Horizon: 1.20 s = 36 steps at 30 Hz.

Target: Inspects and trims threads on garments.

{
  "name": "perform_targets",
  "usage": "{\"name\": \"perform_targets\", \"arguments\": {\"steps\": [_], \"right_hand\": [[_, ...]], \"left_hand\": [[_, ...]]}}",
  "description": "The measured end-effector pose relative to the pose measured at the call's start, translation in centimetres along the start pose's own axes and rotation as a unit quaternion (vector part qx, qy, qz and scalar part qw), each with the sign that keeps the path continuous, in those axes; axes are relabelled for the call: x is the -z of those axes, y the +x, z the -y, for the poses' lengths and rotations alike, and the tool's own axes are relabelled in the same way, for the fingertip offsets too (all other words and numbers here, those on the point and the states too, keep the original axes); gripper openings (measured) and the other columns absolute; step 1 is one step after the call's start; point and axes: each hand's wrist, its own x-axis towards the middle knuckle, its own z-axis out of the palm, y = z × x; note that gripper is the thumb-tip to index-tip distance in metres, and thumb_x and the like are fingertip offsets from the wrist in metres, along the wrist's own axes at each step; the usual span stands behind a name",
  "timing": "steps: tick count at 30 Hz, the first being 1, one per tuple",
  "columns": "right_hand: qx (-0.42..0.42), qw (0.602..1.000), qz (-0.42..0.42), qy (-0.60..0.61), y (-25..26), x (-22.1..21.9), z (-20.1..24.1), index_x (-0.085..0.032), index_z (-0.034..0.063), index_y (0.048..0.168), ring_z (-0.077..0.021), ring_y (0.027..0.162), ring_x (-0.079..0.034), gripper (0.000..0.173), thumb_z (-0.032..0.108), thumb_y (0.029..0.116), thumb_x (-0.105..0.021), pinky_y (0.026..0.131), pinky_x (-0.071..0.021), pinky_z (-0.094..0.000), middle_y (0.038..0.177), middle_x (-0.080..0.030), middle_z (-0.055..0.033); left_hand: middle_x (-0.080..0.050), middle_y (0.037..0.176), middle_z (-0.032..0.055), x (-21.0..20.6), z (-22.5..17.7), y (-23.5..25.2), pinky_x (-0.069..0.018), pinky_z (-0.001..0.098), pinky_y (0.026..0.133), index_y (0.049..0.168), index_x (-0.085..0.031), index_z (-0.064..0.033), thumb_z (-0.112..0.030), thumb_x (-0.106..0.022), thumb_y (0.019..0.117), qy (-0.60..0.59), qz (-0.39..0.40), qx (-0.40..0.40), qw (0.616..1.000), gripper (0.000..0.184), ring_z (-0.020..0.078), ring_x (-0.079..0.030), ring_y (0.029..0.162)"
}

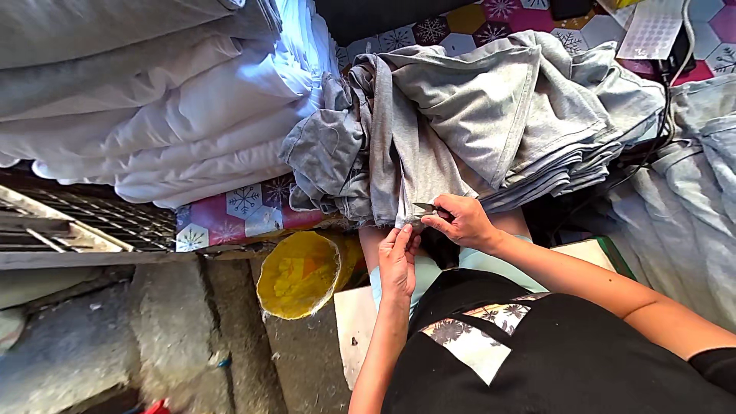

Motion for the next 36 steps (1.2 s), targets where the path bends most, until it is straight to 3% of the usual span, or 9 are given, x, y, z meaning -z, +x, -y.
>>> {"name": "perform_targets", "arguments": {"steps": [5,10,19,21,24,26,28,32,36], "right_hand": [[0.041,0.999,0.002,-0.001,0.6,-0.5,1.2,-0.069,0.0004,0.089,-0.0143,0.058,-0.057,0.041,0.04,0.0889,-0.076,0.05,-0.0464,-0.0305,0.073,-0.061,-0.0066],[0.071,0.996,0.027,-0.045,-0.8,0.5,0.8,-0.068,-0.0001,0.103,-0.0155,0.056,-0.058,0.038,0.037,0.099,-0.06,0.048,-0.0465,-0.0329,0.073,-0.063,-0.006],[0.128,0.987,-0.023,-0.092,-1.0,0.6,-2.0,-0.066,0.0008,0.092,-0.0178,0.054,-0.057,0.038,0.037,0.1008,-0.06,0.044,-0.0437,-0.0324,0.071,-0.06,-0.0073],[0.125,0.989,-0.041,-0.072,-0.9,0.3,-1.6,-0.066,0.0002,0.09,-0.0168,0.054,-0.056,0.039,0.039,0.0984,-0.064,0.045,-0.0432,-0.0306,0.07,-0.059,-0.0075],[0.101,0.991,-0.079,-0.035,-0.6,-0.2,-0.5,-0.07,-0.0002,0.091,-0.0141,0.058,-0.057,0.044,0.042,0.0856,-0.079,0.048,-0.0448,-0.028,0.074,-0.061,-0.0081],[0.127,0.988,-0.084,-0.029,-0.1,-0.6,-0.1,-0.072,-0.0001,0.088,-0.0166,0.057,-0.059,0.026,0.025,0.0841,-0.078,0.046,-0.045,-0.0303,0.073,-0.061,-0.0093],[0.18,0.979,-0.088,-0.039,0.0,-1.0,0.1,-0.07,0.0007,0.082,-0.0176,0.053,-0.056,0.01,0.008,0.0858,-0.066,0.043,-0.0406,-0.0309,0.068,-0.059,-0.0089],[0.226,0.974,-0.013,-0.025,-1.4,-0.8,1.0,-0.069,0.0016,0.087,-0.0185,0.053,-0.056,0.014,0.006,0.0917,-0.056,0.045,-0.0426,-0.0314,0.068,-0.06,-0.0086],[0.125,0.989,0.07,0.035,-2.8,0.4,1.5,-0.07,0.0007,0.092,-0.0196,0.056,-0.059,0.021,0.021,0.0943,-0.065,0.047,-0.0454,-0.0346,0.073,-0.063,-0.0102]], "left_hand": [[-0.072,0.08,0.0048,0.0,0.1,0.0,-0.0601,0.0248,0.077,0.093,-0.065,-0.0016,-0.001,-0.045,0.1061,-0.031,0.005,-0.002,1.0,0.023,0.0105,-0.07,0.073],[-0.072,0.089,0.008,-0.5,-0.7,-0.1,-0.0613,0.0266,0.076,0.108,-0.059,-0.0022,-0.008,-0.042,0.1093,-0.046,-0.021,0.008,0.999,0.018,0.0137,-0.073,0.077],[-0.073,0.093,0.0078,-1.3,-1.1,-0.3,-0.0609,0.0245,0.075,0.114,-0.057,-0.0052,-0.011,-0.037,0.1109,-0.042,-0.01,0.017,0.999,0.02,0.0134,-0.074,0.081],[-0.073,0.091,0.0078,-1.4,-1.1,-0.3,-0.0613,0.0253,0.075,0.114,-0.056,-0.005,-0.011,-0.037,0.1111,-0.036,-0.015,0.015,0.999,0.02,0.0137,-0.074,0.08],[-0.074,0.093,0.0098,-1.4,-1.0,-0.4,-0.0618,0.0284,0.079,0.115,-0.057,-0.0014,-0.01,-0.037,0.1109,-0.015,-0.003,-0.001,1.0,0.023,0.0155,-0.074,0.082],[-0.074,0.089,0.008,-1.4,-0.7,-0.6,-0.0611,0.0274,0.079,0.11,-0.059,-0.0018,-0.007,-0.038,0.1095,0.01,0.009,-0.021,1.0,0.022,0.0138,-0.073,0.08],[-0.072,0.087,0.0056,-1.4,-0.3,-0.6,-0.0598,0.0267,0.077,0.107,-0.06,-0.0029,-0.005,-0.039,0.1076,0.031,0.016,-0.036,0.999,0.021,0.0117,-0.071,0.078],[-0.072,0.09,0.008,-1.1,-0.4,-0.2,-0.0607,0.0289,0.077,0.113,-0.056,-0.0016,-0.01,-0.034,0.1107,0.035,0.035,-0.046,0.998,0.024,0.0134,-0.072,0.08],[-0.073,0.093,0.0087,-1.1,-0.6,0.0,-0.0611,0.0296,0.08,0.116,-0.055,-0.0026,-0.01,-0.033,0.1112,0.013,0.011,-0.045,0.999,0.023,0.0152,-0.073,0.083]]}}
